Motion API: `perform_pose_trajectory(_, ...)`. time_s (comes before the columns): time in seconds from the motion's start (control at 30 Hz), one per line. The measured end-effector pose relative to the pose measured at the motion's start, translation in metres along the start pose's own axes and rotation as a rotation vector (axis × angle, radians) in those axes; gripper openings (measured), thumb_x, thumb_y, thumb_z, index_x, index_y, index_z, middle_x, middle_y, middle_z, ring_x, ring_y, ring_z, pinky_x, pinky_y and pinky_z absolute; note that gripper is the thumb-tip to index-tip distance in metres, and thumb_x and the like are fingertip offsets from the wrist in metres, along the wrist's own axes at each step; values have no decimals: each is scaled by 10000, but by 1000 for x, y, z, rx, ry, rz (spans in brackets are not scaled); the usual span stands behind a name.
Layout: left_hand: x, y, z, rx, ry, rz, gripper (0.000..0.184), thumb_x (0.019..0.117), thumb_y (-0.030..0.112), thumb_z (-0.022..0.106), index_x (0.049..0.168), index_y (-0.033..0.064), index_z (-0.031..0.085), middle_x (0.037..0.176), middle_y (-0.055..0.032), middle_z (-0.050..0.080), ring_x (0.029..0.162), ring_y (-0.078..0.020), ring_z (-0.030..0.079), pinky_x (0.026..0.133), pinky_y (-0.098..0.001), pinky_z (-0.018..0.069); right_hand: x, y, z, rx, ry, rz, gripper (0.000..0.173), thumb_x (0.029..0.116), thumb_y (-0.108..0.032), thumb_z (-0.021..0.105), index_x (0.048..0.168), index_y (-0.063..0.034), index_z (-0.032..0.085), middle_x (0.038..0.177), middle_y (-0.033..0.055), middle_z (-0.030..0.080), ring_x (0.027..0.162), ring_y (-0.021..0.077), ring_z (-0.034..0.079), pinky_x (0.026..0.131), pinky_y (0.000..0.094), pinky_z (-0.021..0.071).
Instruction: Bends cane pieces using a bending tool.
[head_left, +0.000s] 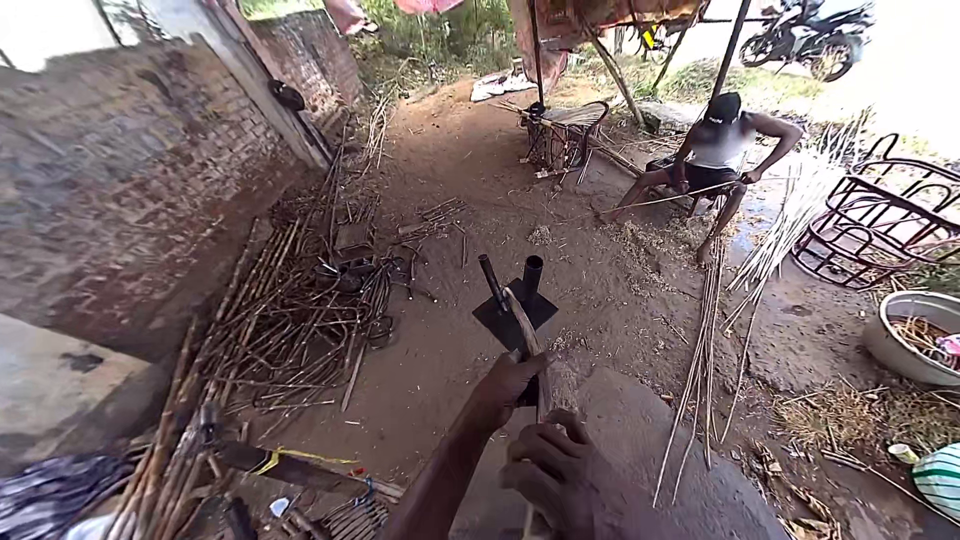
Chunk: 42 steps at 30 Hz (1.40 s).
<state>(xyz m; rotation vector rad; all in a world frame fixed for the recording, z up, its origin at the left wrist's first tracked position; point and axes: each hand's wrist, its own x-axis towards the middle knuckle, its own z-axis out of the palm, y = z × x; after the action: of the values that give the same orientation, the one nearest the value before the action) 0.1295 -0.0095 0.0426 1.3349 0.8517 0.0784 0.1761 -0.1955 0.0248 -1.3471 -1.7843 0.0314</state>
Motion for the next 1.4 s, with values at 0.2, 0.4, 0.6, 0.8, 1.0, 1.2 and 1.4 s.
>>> perform_pose_trajectory(0.2,-22,16,-11,-431,41,148,315,1091,229,507,1328,31,571,1162,-184,717,953,-291,744,795,-415,633,-46,-22,12,313,285,616,578,936,-62,541,1493,33,424,1470,181,518,1292,254,586,958,414,594)
perform_pose_trajectory(0.4,-18,14,-12,-469,46,203,326,1101,242,482,1316,25,595,1202,-175,715,1038,-283,733,874,-419,620,-42,-30,6,980,92,902,490,1064,-264,563,1442,29,454,1087,138,730,928,277,735,814,450,638)
perform_pose_trajectory(0.6,-18,22,-19,-453,95,112,361,1120,247,416,1298,-14,590,1172,-217,721,1017,-315,740,851,-428,622,-36,-33,-4,1130,85,870,313,1076,-137,514,1318,62,521,1071,187,732,900,315,751,816,452,648)
perform_pose_trajectory(0.8,-17,38,-33,-422,-2,207,291,1101,140,452,1286,-39,588,1176,-224,714,1032,-316,735,882,-426,620,-44,-18,-3,1291,164,731,750,1084,-548,357,1495,74,432,1320,270,630,1174,381,659,1027,523,548)
perform_pose_trajectory(1.0,-53,40,-48,-403,-37,348,324,1108,133,418,1368,21,576,1188,-187,708,1030,-284,724,876,-420,619,-34,-13,8,1122,118,776,827,1031,-596,476,1515,70,393,1288,236,661,1133,326,687,990,486,573)
perform_pose_trajectory(1.2,-97,-10,-82,-440,252,311,359,1049,130,580,1401,66,571,1172,-150,707,992,-269,725,855,-433,624,-10,-25,73,1031,-94,901,567,965,-135,650,1444,51,410,1015,167,703,862,284,723,769,454,637)
perform_pose_trajectory(1.4,-104,-206,-175,91,668,-18,487,1030,406,613,1398,88,582,1254,-129,684,1049,-255,701,921,-482,586,-2,28,195,821,-259,1228,345,1069,-204,465,1319,33,475,762,98,594,530,203,597,492,373,564)
